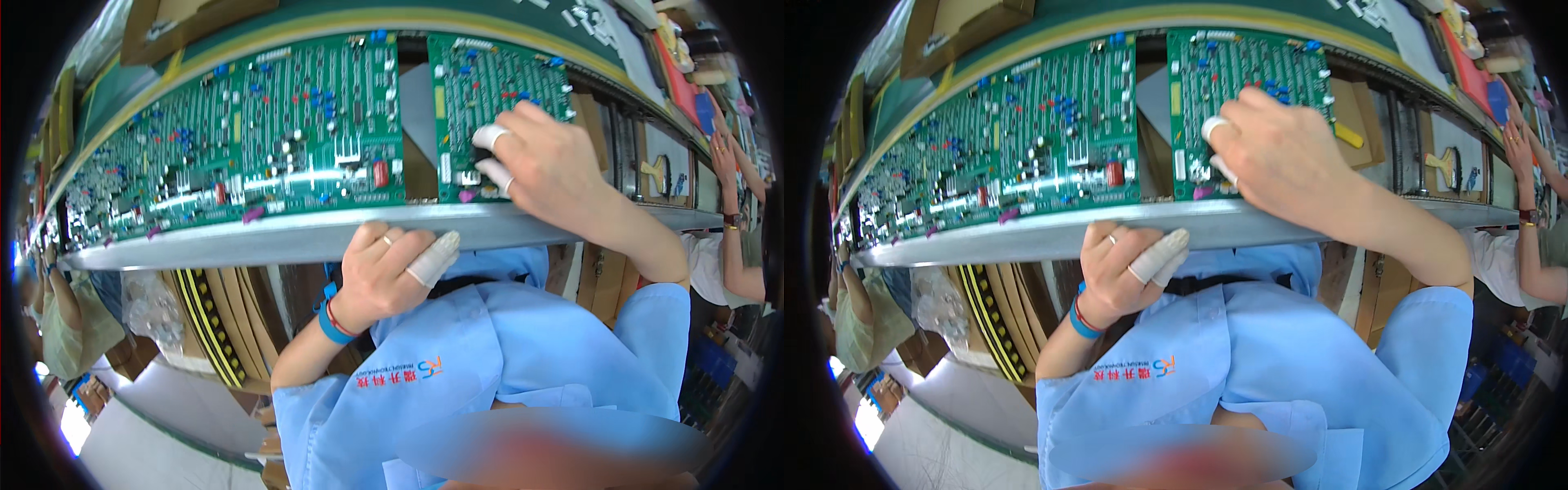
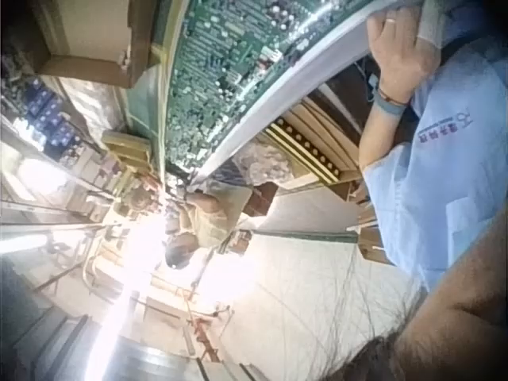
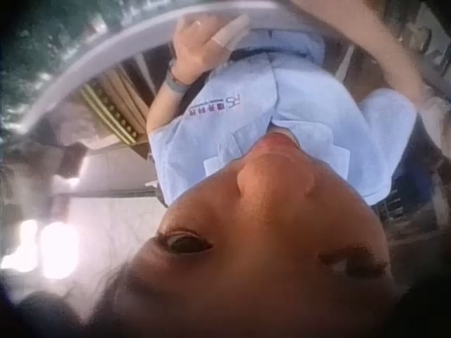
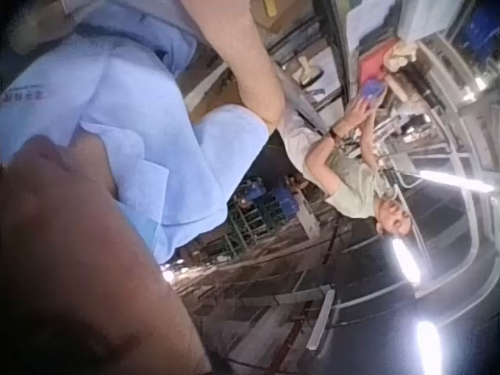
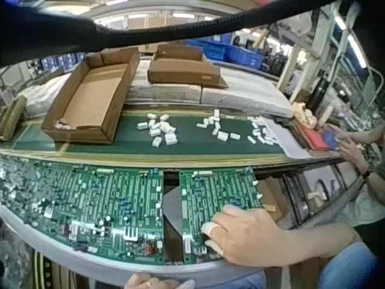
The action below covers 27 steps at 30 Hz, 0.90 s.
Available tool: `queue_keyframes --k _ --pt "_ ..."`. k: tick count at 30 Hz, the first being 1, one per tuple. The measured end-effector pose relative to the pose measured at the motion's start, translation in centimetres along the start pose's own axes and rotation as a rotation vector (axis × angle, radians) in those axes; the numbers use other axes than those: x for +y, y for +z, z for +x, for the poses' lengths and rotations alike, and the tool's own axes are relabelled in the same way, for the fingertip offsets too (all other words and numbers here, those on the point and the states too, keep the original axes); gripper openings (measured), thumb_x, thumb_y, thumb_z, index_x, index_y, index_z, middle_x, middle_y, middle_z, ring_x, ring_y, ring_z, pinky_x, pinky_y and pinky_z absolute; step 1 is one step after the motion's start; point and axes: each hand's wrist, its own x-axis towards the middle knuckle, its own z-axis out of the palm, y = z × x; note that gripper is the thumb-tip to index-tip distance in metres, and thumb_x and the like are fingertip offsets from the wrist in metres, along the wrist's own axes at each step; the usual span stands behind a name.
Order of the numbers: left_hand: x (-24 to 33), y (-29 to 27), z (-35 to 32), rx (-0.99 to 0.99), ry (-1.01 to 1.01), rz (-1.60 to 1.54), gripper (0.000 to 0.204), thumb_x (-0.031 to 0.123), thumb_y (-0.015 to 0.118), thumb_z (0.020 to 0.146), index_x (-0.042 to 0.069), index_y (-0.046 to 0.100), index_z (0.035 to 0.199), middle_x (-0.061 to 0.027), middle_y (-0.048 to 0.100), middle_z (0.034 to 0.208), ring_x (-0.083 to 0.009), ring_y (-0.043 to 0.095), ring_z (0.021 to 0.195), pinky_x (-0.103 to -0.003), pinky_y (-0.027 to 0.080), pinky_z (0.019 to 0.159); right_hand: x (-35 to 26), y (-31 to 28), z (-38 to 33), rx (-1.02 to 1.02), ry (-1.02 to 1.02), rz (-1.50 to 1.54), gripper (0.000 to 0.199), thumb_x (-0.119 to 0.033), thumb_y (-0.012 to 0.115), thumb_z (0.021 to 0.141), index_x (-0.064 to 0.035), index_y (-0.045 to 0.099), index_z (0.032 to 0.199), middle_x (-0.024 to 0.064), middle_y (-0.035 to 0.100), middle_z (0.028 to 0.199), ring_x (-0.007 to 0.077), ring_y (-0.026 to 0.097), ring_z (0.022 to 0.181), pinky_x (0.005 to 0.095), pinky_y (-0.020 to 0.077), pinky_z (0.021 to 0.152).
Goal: The person assembles printed circuit boards by hand on a production line, inserting capacitors, connectors, and transformers into the boards.
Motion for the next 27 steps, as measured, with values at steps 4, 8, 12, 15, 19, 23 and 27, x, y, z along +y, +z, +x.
queue_keyframes --k 4,8,12,15,19,23,27 --pt "0.5 -0.4 0.1 -0.013 -0.007 0.009 0.032 0.014 0.078 0.072 0.011 0.069 0.103 0.0023 0.06 0.077 -0.0123 0.052 0.06 -0.029 0.037 0.062 0.0 0.1 -0.2 -0.035 0.02 0.0 0.026 -0.015 0.075 0.071 -0.0048 0.063 0.092 0.0044 0.057 0.082 0.0209 0.057 0.08 0.0334 0.0474 0.056" --pt "0.5 -0.3 0.5 -0.023 -0.018 0.002 0.032 0.014 0.078 0.071 0.012 0.07 0.102 0.0025 0.061 0.077 -0.0122 0.053 0.06 -0.029 0.037 0.063 0.1 0.2 -0.6 -0.043 0.024 -0.015 0.026 -0.015 0.075 0.071 -0.005 0.064 0.092 0.0047 0.058 0.083 0.0206 0.057 0.08 0.0327 0.0475 0.056" --pt "0.4 -0.2 0.4 -0.02 -0.03 0.008 0.031 0.013 0.078 0.07 0.013 0.07 0.1 0.0028 0.06 0.077 -0.0119 0.053 0.061 -0.029 0.038 0.063 0.6 0.3 -0.3 -0.02 0.0 -0.003 0.024 -0.015 0.075 0.071 -0.0052 0.065 0.09 0.0046 0.059 0.084 0.0204 0.058 0.081 0.0328 0.0478 0.057" --pt "0.3 -0.1 0.5 -0.022 -0.026 0.009 0.032 0.013 0.078 0.07 0.012 0.07 0.101 0.0025 0.06 0.076 -0.0123 0.051 0.06 -0.029 0.037 0.063 0.5 0.4 -0.4 0.003 0.009 -0.004 0.024 -0.016 0.075 0.071 -0.0062 0.065 0.09 0.0037 0.06 0.085 0.0205 0.058 0.081 0.0332 0.048 0.057" --pt "0.2 0.1 0.2 -0.007 -0.019 0.01 0.032 0.013 0.078 0.07 0.011 0.07 0.101 0.0024 0.059 0.076 -0.0122 0.051 0.059 -0.029 0.036 0.062 1.2 0.7 -0.1 -0.005 -0.067 -0.008 0.025 -0.015 0.076 0.07 -0.0072 0.065 0.092 0.0028 0.059 0.083 0.0203 0.058 0.079 0.0335 0.0483 0.057" --pt "0.4 -0.1 -0.1 -0.019 -0.048 0.009 0.034 0.013 0.079 0.068 0.014 0.073 0.102 0.0021 0.062 0.078 -0.013 0.049 0.058 -0.029 0.036 0.065 0.9 0.5 -0.1 0.043 -0.006 0.019 0.018 -0.017 0.074 0.073 -0.0065 0.062 0.082 0.0021 0.056 0.078 0.0186 0.057 0.08 0.0317 0.0486 0.055" --pt "0.3 0.3 -0.5 -0.007 -0.044 0.017 0.034 0.013 0.079 0.068 0.014 0.073 0.102 0.0029 0.062 0.079 -0.0123 0.049 0.058 -0.029 0.036 0.066 0.8 0.7 -0.5 0.05 0.021 0.035 0.029 -0.015 0.078 0.069 -0.0071 0.065 0.094 0.0036 0.06 0.082 0.0221 0.057 0.075 0.0339 0.0477 0.057"
